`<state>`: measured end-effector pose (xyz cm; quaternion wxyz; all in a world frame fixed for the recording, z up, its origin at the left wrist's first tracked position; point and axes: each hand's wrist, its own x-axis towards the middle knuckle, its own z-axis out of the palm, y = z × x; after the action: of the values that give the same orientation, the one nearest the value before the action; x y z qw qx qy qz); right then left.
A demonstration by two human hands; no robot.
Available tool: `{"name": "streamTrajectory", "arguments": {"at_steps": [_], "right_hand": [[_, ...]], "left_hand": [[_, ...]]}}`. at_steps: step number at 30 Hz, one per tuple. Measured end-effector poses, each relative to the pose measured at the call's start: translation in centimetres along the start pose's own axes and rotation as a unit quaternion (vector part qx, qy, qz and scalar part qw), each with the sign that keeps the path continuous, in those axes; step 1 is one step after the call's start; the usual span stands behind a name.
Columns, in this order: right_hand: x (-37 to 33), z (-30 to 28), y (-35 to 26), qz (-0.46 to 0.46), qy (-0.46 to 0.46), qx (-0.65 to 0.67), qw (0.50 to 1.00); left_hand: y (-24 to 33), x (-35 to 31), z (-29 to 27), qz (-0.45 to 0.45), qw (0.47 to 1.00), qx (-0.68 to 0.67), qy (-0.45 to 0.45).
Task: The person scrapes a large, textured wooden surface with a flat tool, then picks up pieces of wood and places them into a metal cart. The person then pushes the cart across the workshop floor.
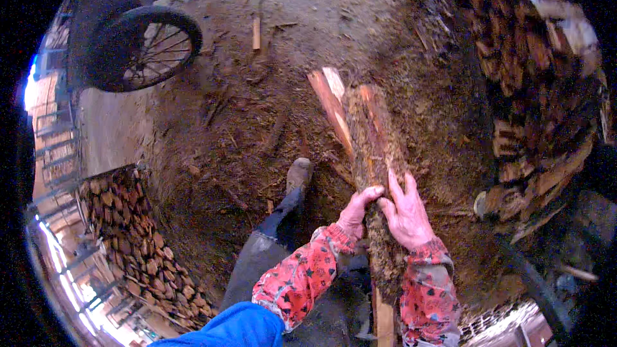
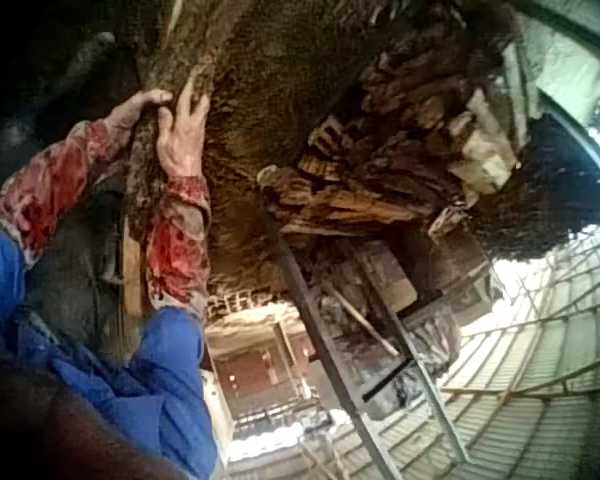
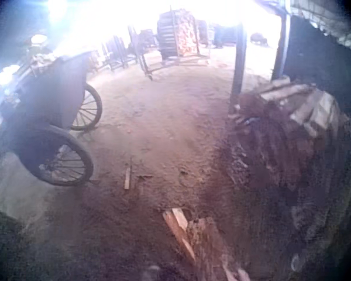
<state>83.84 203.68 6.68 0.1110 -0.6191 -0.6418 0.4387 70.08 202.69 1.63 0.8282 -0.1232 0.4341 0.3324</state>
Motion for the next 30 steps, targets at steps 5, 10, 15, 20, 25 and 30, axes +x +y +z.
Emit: {"name": "streamTrajectory", "arguments": {"at_steps": [5, 10, 15, 20, 25, 30], "right_hand": [[-2.6, -0.5, -4.7, -0.016, -0.049, -0.008, 0.999], [-3.8, -0.3, -10.9, -0.008, -0.067, -0.010, 0.998], [-2.3, -0.3, -16.6, -0.001, -0.094, -0.048, 0.994], [1.6, 0.1, -22.4, -0.042, -0.110, -0.088, 0.989], [6.2, 1.2, -31.5, -0.111, -0.144, -0.115, 0.977], [11.0, 2.7, -40.9, -0.171, -0.172, -0.122, 0.963]], "left_hand": [[1.2, -6.2, 0.1, -0.033, 0.999, -0.033, -0.003], [3.3, -12.0, 0.4, -0.021, 0.998, -0.056, 0.017], [6.8, -14.8, -0.1, 0.015, 0.998, -0.062, 0.002], [13.3, -18.5, 0.9, 0.042, 0.992, -0.116, 0.013], [19.4, -21.5, -1.1, 0.140, 0.976, -0.166, 0.004], [25.8, -24.9, -3.3, 0.215, 0.951, -0.220, 0.010]]}}
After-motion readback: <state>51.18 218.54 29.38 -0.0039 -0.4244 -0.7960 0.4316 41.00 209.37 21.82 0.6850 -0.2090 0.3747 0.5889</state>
